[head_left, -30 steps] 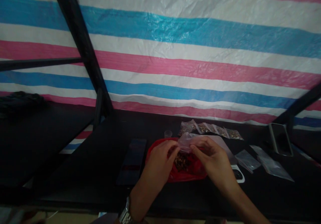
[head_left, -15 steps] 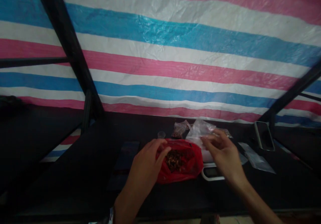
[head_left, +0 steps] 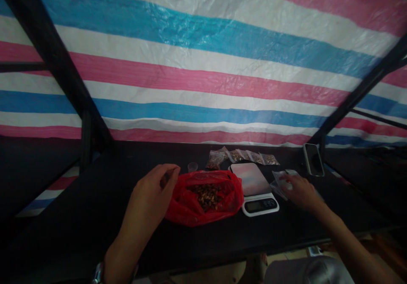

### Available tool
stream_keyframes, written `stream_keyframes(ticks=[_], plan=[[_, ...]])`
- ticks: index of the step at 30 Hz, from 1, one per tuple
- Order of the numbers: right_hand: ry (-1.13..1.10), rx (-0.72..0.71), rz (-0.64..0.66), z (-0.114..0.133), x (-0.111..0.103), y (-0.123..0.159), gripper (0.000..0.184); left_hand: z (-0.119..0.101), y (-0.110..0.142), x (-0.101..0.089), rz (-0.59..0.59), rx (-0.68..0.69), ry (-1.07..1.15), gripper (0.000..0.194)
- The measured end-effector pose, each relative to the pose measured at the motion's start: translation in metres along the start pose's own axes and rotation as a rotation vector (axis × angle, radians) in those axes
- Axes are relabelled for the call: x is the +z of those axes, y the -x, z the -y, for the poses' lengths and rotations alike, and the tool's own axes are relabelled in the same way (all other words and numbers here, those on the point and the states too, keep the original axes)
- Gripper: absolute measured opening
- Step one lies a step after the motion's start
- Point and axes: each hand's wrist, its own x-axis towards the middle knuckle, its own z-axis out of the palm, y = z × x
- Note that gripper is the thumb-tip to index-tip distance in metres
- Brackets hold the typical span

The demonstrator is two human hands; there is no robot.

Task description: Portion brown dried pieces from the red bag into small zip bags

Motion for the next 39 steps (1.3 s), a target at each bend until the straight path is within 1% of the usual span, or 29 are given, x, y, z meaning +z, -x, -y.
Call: stream_keyframes(ticks=[2,4,6,8,11,13,15,16,19,21,23,24,26,28,30,32,33,34,36,37,39], plan=[[0.020,0.003,0.057,0.007,-0.001,-0.004,0.023,-0.002,0.000,0.001,-0.005,0.007,0.005,0.032],[0.028,0.009,0.083,0.015,-0.005,-0.015,0.027,-0.004,0.000,0.002,-0.006,0.020,0.012,0.031],[0.027,0.002,0.091,0.024,-0.011,-0.033,0.032,-0.005,0.001,0.003,-0.005,0.030,0.016,0.030],[0.008,-0.009,0.109,0.034,-0.014,-0.053,0.031,-0.006,0.002,0.004,-0.003,0.026,0.009,0.030],[-0.033,0.019,0.165,0.050,-0.011,-0.081,0.024,-0.006,0.003,0.006,-0.005,0.021,0.000,0.029],[-0.062,0.056,0.209,0.058,-0.007,-0.095,0.029,-0.006,0.004,0.006,-0.004,0.026,-0.001,0.030],[-0.099,0.085,0.243,0.062,-0.003,-0.102,0.038,-0.006,0.005,0.006,-0.009,0.030,-0.003,0.030],[-0.121,0.097,0.253,0.064,-0.002,-0.104,0.039,-0.006,0.005,0.006,-0.012,0.029,-0.006,0.031],[-0.198,0.132,0.255,0.063,-0.003,-0.106,0.039,-0.005,0.004,0.003,-0.020,0.021,-0.001,0.032],[-0.258,0.159,0.233,0.061,-0.009,-0.105,0.036,-0.005,0.003,0.001,-0.023,0.013,0.009,0.032],[-0.331,0.181,0.179,0.059,-0.019,-0.102,0.028,-0.006,0.002,0.000,-0.035,0.009,0.021,0.032],[-0.373,0.185,0.141,0.059,-0.026,-0.099,0.027,-0.006,0.002,-0.001,-0.042,0.006,0.029,0.031],[-0.470,0.174,0.060,0.064,-0.042,-0.089,0.034,-0.010,0.002,-0.001,-0.047,-0.001,0.066,0.030],[-0.576,0.136,0.009,0.078,-0.058,-0.071,0.038,-0.015,0.004,0.002,-0.023,-0.017,0.139,0.029],[-0.704,0.067,-0.006,0.100,-0.072,-0.047,0.037,-0.023,0.008,0.007,0.044,-0.054,0.246,0.030],[-0.998,-0.054,0.045,0.130,-0.082,-0.019,0.034,-0.033,0.013,0.014,0.147,-0.093,0.363,0.031],[-1.103,-0.108,0.083,0.145,-0.085,-0.005,0.034,-0.038,0.016,0.018,0.199,-0.101,0.415,0.031],[-1.177,-0.154,0.140,0.161,-0.087,0.008,0.033,-0.043,0.019,0.023,0.242,-0.099,0.459,0.031],[-1.287,-0.202,0.313,0.188,-0.087,0.030,0.031,-0.051,0.024,0.031,0.310,-0.086,0.540,0.029],[-1.322,-0.210,0.388,0.199,-0.087,0.038,0.031,-0.053,0.026,0.035,0.339,-0.082,0.583,0.029],[-1.377,-0.217,0.493,0.212,-0.086,0.048,0.033,-0.054,0.029,0.040,0.389,-0.085,0.665,0.030]])
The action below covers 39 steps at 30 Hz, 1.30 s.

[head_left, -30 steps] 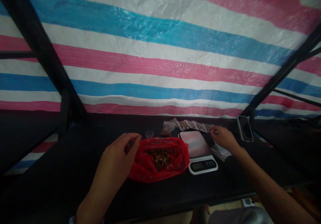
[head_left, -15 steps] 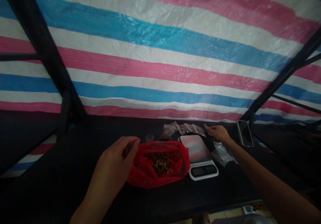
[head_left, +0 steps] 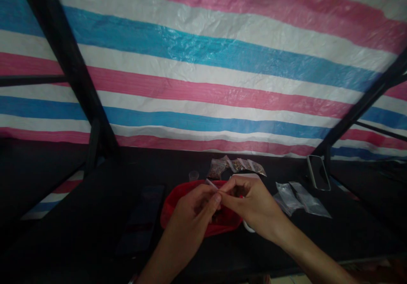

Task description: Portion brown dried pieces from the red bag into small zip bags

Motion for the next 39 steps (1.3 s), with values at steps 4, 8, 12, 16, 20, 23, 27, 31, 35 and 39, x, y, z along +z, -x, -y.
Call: stream_keyframes(ticks=[4,8,12,16,20,23,27,31,35,39], plan=[[-0.059,0.033,0.081,-0.001,0.005,0.002,0.035,0.008,0.000,-0.003,0.069,-0.001,0.105,0.031],[-0.123,0.053,0.143,-0.003,0.003,0.005,0.035,0.011,0.000,-0.008,0.116,0.012,0.116,0.036],[-0.194,0.043,0.203,-0.004,0.005,0.008,0.036,0.004,0.000,-0.007,0.104,0.020,0.069,0.041],[-0.169,0.052,0.147,-0.007,0.009,0.010,0.037,0.001,0.003,-0.006,0.092,0.008,-0.026,0.040],[0.007,-0.008,-0.041,-0.017,0.015,0.012,0.033,0.003,0.005,-0.002,0.012,0.010,-0.159,0.035],[0.157,-0.114,-0.198,-0.020,0.018,0.012,0.030,0.005,0.005,0.004,-0.056,0.000,-0.253,0.030],[0.261,-0.160,-0.297,-0.019,0.014,0.009,0.033,0.006,0.005,0.006,-0.059,-0.030,-0.310,0.025],[0.175,-0.129,-0.266,-0.024,0.010,0.012,0.043,0.006,0.003,-0.002,-0.143,0.033,-0.306,0.024],[-0.129,0.153,-0.247,-0.033,0.011,0.020,0.069,0.004,-0.002,-0.019,-0.145,0.074,-0.221,0.027],[-0.551,0.431,-0.010,-0.034,0.017,0.021,0.067,0.003,-0.002,-0.030,-0.052,0.112,-0.209,0.031]])
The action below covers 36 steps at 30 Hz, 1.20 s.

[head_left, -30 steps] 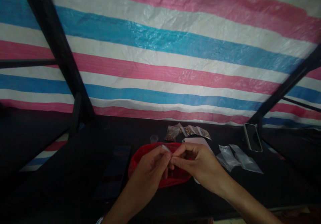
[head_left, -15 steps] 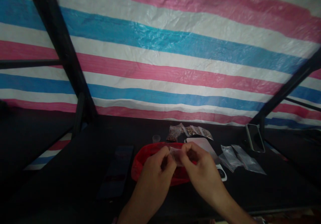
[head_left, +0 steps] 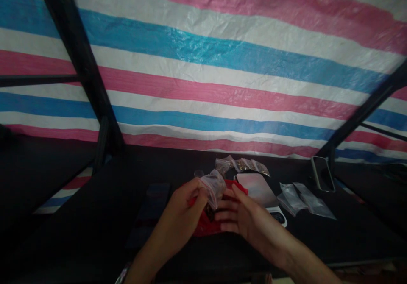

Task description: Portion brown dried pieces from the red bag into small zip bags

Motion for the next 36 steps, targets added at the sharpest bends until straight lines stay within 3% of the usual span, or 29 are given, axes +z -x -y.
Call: stream_keyframes(ticks=[2,5,8,13,23,28,36], plan=[[-0.076,-0.003,0.022,0.003,0.003,-0.002,0.060,0.001,0.000,-0.003,0.031,0.036,-0.056,0.029],[-0.046,-0.150,-0.090,0.010,0.003,-0.008,0.058,0.007,0.000,-0.005,0.025,0.123,-0.214,0.024],[0.127,-0.330,-0.161,0.016,-0.003,-0.017,0.058,0.020,-0.002,-0.010,0.026,0.164,-0.390,0.025],[0.445,-0.555,-0.149,0.013,-0.016,-0.030,0.043,0.040,-0.003,-0.017,0.008,0.158,-0.540,0.022],[0.691,-0.638,-0.064,0.014,-0.013,-0.028,0.019,0.034,-0.005,0.006,0.032,0.153,-0.415,0.034],[0.764,-0.676,-0.114,0.019,-0.010,-0.020,0.023,0.035,-0.003,0.013,-0.034,0.176,-0.363,0.037],[0.672,-0.696,-0.148,0.015,-0.014,-0.028,0.034,0.022,-0.004,0.009,-0.112,0.183,-0.219,0.032]])
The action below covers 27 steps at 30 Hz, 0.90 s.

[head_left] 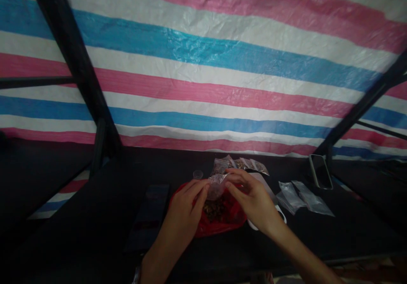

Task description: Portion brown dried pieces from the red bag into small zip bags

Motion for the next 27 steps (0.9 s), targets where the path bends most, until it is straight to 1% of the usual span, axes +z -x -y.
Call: stream_keyframes(ticks=[3,5,8,13,15,19,23,27], plan=[[-0.015,0.017,0.052,-0.002,0.001,0.000,0.020,-0.004,-0.002,-0.004,-0.018,0.002,0.019,0.031],[-0.020,0.021,0.077,-0.003,0.001,0.000,0.016,-0.005,-0.003,-0.005,-0.009,0.007,0.030,0.031],[-0.037,0.036,0.082,-0.003,0.002,0.001,0.018,-0.003,-0.004,-0.004,0.012,-0.008,0.046,0.030],[-0.032,0.054,0.041,-0.006,0.005,0.003,0.020,-0.002,-0.004,0.003,0.022,-0.045,0.064,0.028],[-0.032,0.061,0.044,-0.008,0.005,0.003,0.020,-0.001,-0.004,0.005,0.020,-0.037,0.055,0.028],[-0.057,0.063,0.006,-0.012,0.002,0.004,0.020,0.003,-0.005,0.005,0.001,-0.035,0.008,0.027],[-0.087,0.076,0.037,-0.016,0.000,0.005,0.023,0.004,-0.007,0.004,0.002,-0.036,-0.002,0.024],[-0.134,0.090,0.053,-0.014,0.003,0.006,0.029,0.002,-0.006,0.008,0.030,-0.047,0.057,0.024]])
